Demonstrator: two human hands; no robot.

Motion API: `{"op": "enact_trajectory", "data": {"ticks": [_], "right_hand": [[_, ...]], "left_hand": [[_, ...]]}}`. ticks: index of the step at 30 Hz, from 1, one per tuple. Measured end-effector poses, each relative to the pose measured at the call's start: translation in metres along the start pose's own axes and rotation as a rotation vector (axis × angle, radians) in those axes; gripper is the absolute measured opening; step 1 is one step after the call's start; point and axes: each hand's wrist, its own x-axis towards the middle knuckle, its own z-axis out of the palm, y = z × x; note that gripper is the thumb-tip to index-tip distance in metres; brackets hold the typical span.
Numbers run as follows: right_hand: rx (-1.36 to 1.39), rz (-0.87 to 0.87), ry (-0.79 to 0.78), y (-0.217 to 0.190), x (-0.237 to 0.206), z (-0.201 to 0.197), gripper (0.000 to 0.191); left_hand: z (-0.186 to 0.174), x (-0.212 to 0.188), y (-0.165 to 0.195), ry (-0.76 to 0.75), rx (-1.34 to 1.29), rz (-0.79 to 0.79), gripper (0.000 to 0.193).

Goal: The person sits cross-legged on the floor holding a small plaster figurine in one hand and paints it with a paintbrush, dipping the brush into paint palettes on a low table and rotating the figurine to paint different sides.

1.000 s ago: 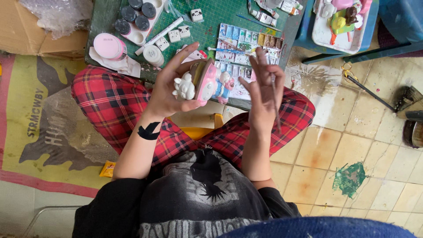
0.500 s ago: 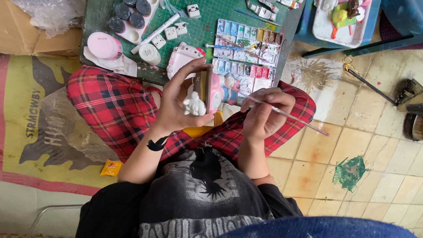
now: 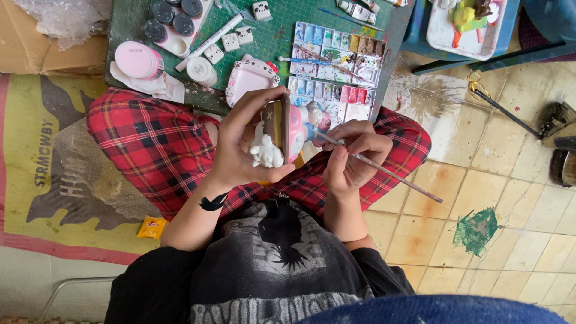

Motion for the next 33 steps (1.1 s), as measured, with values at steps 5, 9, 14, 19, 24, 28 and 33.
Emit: {"op": "enact_trajectory", "data": {"ticks": [5, 9, 14, 19, 24, 28, 33], "right_hand": [[-0.027, -0.007, -0.014, -0.0023, 0.002, 0.0013, 0.029], [-0.04, -0.023, -0.018, -0.0006, 0.0043, 0.0033, 0.028], [-0.051, -0.008, -0.011, 0.0005, 0.003, 0.0032, 0.027], [-0.045, -0.012, -0.016, 0.0024, 0.0022, 0.003, 0.027], [-0.056, -0.013, -0.01, 0.0029, 0.0019, 0.0026, 0.028], [-0.078, -0.018, -0.009, 0.0022, 0.0017, 0.0031, 0.028], [-0.111, -0.017, -0.02, -0.0007, 0.0012, 0.0034, 0.028]], "left_hand": [[0.0006, 0.0012, 0.0025, -0.003, 0.015, 0.007, 0.09], [-0.0017, 0.0031, 0.0039, -0.011, 0.035, -0.004, 0.089], [-0.0035, 0.0034, 0.0046, -0.011, 0.051, -0.003, 0.093], [-0.003, 0.0045, 0.0041, -0.006, 0.067, 0.009, 0.092], [-0.0035, 0.0059, 0.004, -0.008, 0.095, 0.021, 0.091], [-0.0034, 0.0061, 0.0042, -0.009, 0.1, 0.025, 0.091], [-0.0041, 0.0052, 0.0052, -0.01, 0.102, 0.032, 0.091]]}}
